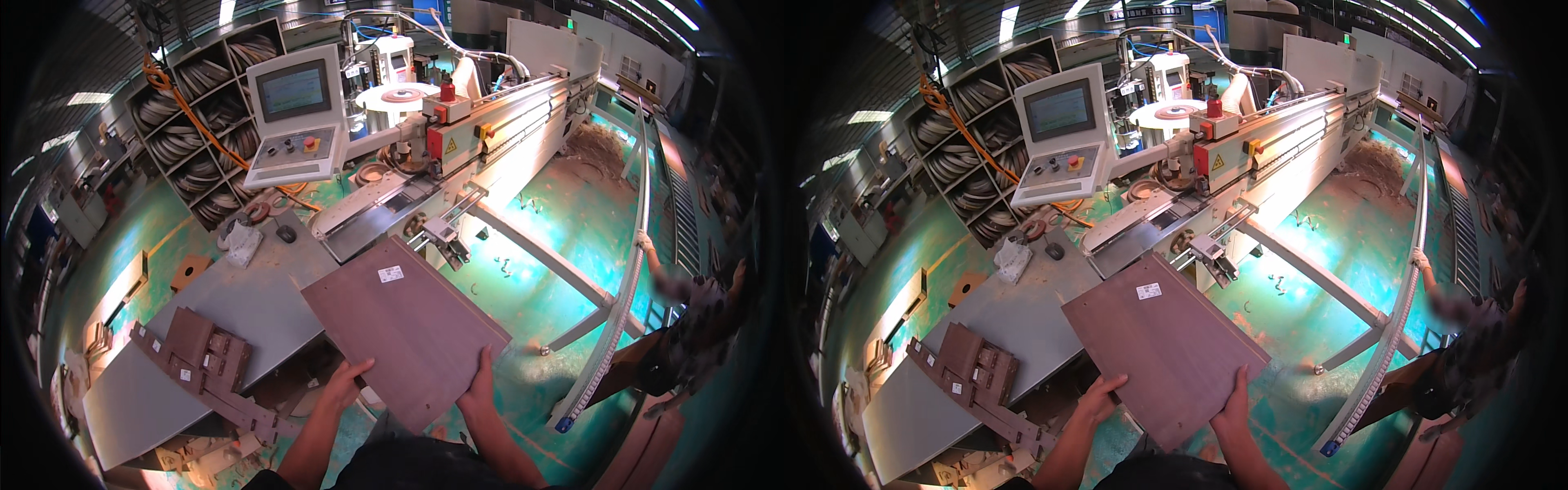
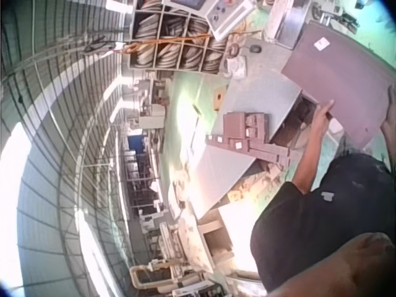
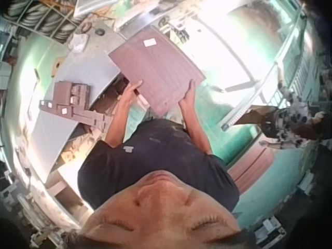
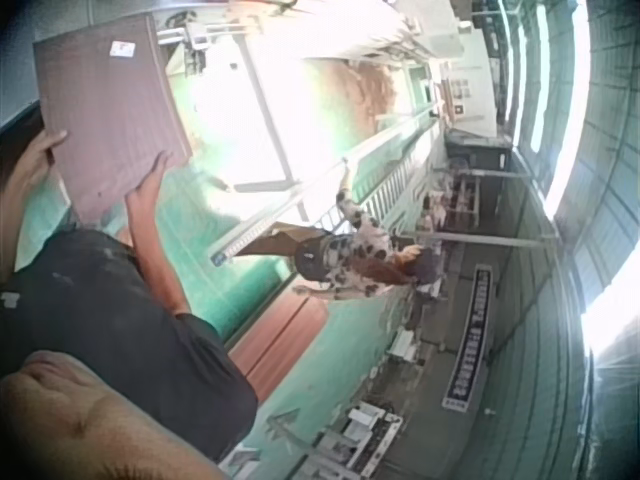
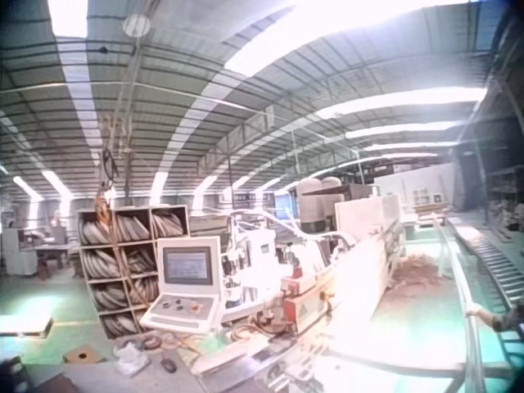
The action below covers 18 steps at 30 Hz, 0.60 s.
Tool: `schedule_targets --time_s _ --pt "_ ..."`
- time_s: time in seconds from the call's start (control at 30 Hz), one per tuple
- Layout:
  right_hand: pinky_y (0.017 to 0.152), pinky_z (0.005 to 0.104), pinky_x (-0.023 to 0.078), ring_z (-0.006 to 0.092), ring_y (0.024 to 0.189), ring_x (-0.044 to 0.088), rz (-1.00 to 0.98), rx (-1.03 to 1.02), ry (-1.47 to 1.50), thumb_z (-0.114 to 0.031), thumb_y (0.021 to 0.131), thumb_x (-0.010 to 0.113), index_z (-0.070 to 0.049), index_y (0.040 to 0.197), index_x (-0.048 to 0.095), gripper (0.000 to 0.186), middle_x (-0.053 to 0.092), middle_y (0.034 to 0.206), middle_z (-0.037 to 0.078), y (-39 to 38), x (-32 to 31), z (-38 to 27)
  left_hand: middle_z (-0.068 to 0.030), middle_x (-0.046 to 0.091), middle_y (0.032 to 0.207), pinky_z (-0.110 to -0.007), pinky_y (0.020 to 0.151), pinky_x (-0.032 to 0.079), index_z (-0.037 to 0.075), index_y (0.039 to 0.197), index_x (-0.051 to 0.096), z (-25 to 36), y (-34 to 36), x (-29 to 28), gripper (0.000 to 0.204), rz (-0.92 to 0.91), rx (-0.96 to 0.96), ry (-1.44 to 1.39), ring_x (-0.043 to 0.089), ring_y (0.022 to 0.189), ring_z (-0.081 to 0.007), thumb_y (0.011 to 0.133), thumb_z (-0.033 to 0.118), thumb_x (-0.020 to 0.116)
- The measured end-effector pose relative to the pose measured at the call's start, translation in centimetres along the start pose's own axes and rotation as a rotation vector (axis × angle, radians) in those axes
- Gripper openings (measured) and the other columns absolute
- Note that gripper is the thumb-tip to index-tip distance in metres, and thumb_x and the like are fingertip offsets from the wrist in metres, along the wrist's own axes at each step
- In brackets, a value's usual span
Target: The person interacts with a control screen and then feeds several wooden panels through an automatic edge-banding machine, occasionally wiping the panels with a cloth.
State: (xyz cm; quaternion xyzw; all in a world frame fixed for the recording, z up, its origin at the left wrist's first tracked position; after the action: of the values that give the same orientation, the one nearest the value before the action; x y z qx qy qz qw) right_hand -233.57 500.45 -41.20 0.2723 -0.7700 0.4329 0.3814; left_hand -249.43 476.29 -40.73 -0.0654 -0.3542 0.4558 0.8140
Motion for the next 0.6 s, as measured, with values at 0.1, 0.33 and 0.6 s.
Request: schedule_targets --time_s 0.1,0.33,0.6 --pt "0.124 0.053 0.044 0.0342 0.145 0.057 0.021 -0.036 -0.059 -0.061 0.11 0.061 -0.009 0.161 0.048 0.073 0.059 0.159 0.014 4.4 0.6 -0.6 -0.0141 0.063 0.148 -0.045 0.121 0.048 -0.003 0.157 0.047 -0.4 4.7 -0.5 0.068 0.014 -0.023 -0.057 0.061 0.138 -0.0291 0.101 0.016 0.08" --pt "0.126 0.0511 0.043 0.0327 0.148 0.054 0.022 -0.06 -0.142 -0.062 0.109 0.062 -0.009 0.166 0.042 0.081 0.055 0.163 0.014 19.1 1.0 -0.7 -0.0115 0.06 0.156 -0.051 0.123 0.047 0.003 0.159 0.046 1.5 17.7 -0.4 0.065 0.058 -0.001 -0.131 0.059 0.143 -0.0315 0.107 0.028 0.075" --pt "0.127 0.0519 0.041 0.0334 0.151 0.052 0.078 -0.031 -0.164 -0.067 0.107 0.062 -0.008 0.167 0.04 0.087 0.052 0.166 0.015 27.8 2.7 -0.2 -0.0108 0.054 0.164 -0.051 0.124 0.044 0.006 0.164 0.042 2.0 27.7 -2.8 0.073 0.131 -0.158 -0.198 0.054 0.149 -0.0301 0.108 0.041 0.073"
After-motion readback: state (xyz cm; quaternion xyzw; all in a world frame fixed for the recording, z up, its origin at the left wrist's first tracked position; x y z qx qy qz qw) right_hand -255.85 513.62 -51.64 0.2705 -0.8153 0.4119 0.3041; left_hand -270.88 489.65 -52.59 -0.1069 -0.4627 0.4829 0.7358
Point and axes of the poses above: each hand's wrist, its own y-axis towards the middle knuckle, its own x-axis out of the palm, z = x × y, the point moved 8 cm from there along y, towards the middle knuckle
